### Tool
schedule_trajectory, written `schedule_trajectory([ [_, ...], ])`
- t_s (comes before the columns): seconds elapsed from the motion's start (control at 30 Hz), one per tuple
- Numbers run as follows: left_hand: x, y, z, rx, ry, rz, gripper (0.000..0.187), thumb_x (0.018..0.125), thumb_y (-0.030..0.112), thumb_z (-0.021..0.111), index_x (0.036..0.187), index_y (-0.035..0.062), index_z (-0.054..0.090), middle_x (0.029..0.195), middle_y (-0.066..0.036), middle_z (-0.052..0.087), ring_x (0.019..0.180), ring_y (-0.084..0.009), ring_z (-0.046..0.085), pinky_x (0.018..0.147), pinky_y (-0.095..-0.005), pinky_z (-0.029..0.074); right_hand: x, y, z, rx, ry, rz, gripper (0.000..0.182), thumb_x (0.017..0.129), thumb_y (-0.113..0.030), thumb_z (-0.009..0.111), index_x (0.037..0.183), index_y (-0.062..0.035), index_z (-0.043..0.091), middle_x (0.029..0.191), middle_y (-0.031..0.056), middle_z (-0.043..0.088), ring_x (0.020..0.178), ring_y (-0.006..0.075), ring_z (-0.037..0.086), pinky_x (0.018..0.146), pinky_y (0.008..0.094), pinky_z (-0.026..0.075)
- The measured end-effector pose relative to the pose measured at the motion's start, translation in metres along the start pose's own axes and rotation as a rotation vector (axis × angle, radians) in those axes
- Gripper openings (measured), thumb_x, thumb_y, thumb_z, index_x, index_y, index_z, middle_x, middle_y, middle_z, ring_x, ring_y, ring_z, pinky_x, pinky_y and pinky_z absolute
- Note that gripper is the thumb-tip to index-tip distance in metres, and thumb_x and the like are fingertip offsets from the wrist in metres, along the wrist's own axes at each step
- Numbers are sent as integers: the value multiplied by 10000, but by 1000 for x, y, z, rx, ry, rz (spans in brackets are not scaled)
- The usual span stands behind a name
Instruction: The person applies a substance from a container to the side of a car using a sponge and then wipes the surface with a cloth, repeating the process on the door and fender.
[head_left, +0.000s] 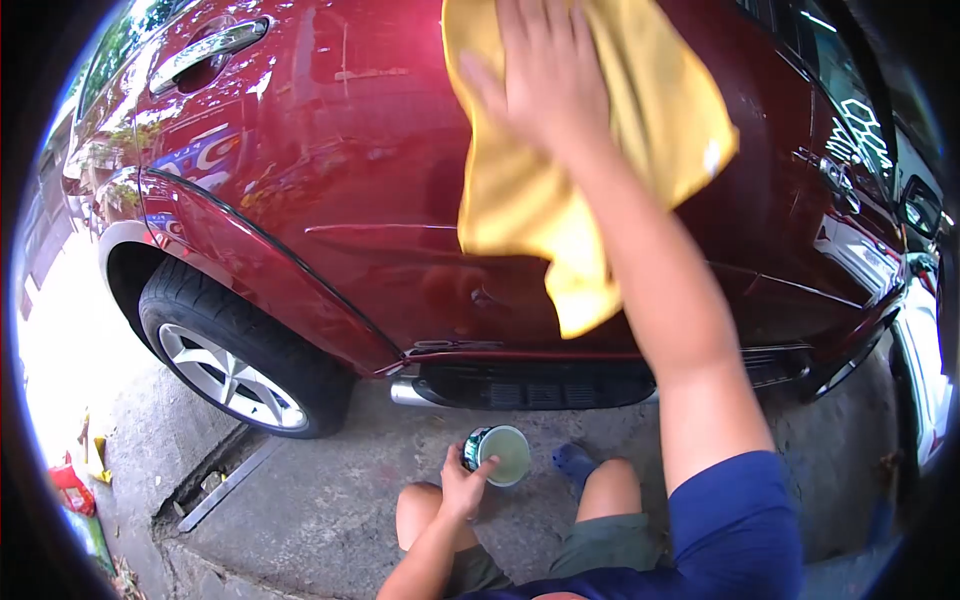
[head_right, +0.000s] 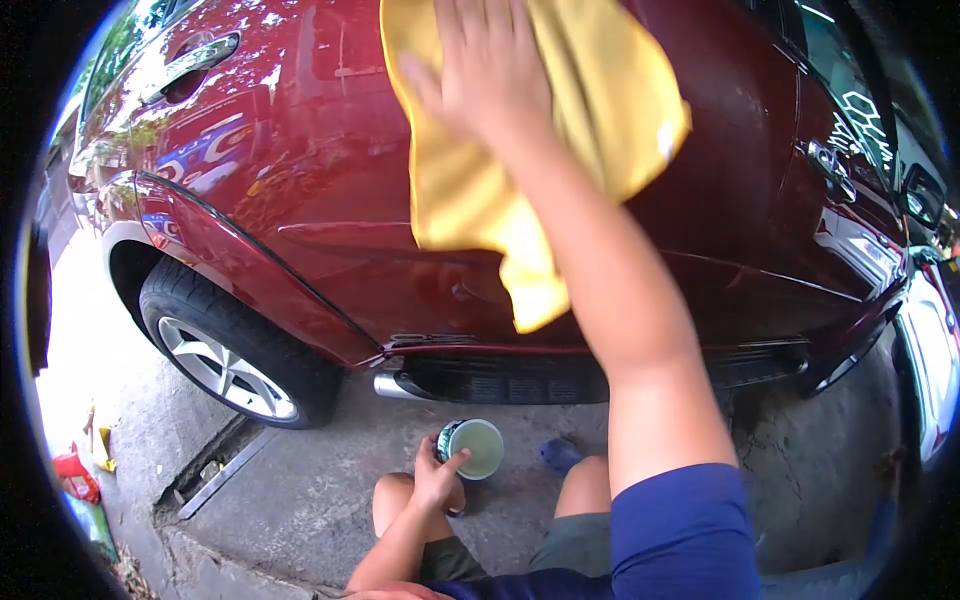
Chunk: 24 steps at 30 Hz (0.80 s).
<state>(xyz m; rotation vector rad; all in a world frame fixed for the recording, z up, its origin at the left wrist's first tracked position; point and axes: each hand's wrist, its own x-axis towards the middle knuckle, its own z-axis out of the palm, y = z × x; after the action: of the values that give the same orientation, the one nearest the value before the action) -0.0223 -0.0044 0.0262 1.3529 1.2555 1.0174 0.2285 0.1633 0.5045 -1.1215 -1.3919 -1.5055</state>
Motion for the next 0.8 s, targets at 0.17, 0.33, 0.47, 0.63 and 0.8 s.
schedule_trajectory([
  [0.17, -1, -20, 2, 9, -18, -6, 605, 820, 227, 873, 1277, -62, 602, 1107, -183, 753, 1017, -246, 732, 921, -381, 575, -149, -47, -12, 367, -384, 33, 889, 1027, -585, 517, 1614, 53, 319, 1661, 319, 306, 1555, 498, 273, 1288, 571, 203],
  [0.33, -1, -5, 2, 40, -12, -15, 599, 820, 253, 872, 1266, -51, 612, 1089, -187, 757, 1012, -246, 733, 919, -377, 570, -24, -22, 18, 545, 21, 19, 770, 1009, -473, 609, 1506, 90, 441, 1558, 372, 403, 1422, 510, 447, 1230, 493, 354],
  [0.47, 3, -1, -4, 118, 37, -32, 604, 822, 241, 876, 1276, -53, 608, 1115, -196, 758, 1028, -258, 737, 927, -377, 567, 94, 12, 42, 227, 53, 45, 787, 1063, -461, 465, 1583, 112, 319, 1720, 310, 161, 1612, 422, 173, 1342, 462, 126],
  [0.63, 8, -16, -5, 9, 66, 8, 610, 833, 250, 872, 1287, -58, 605, 1114, -196, 759, 1025, -260, 736, 927, -373, 565, 68, 1, -3, 12, -251, 82, 894, 1068, -464, 470, 1640, 108, 89, 1733, 314, 82, 1634, 376, 104, 1344, 390, 140],
  [0.8, -2, -6, -2, 6, 35, -20, 625, 832, 260, 876, 1295, -58, 603, 1081, -181, 759, 988, -235, 726, 903, -366, 567, -110, -69, -33, 845, -680, 279, 897, 1060, -654, 424, 1690, -60, 190, 1727, 213, 266, 1552, 403, 349, 1233, 535, 346],
])
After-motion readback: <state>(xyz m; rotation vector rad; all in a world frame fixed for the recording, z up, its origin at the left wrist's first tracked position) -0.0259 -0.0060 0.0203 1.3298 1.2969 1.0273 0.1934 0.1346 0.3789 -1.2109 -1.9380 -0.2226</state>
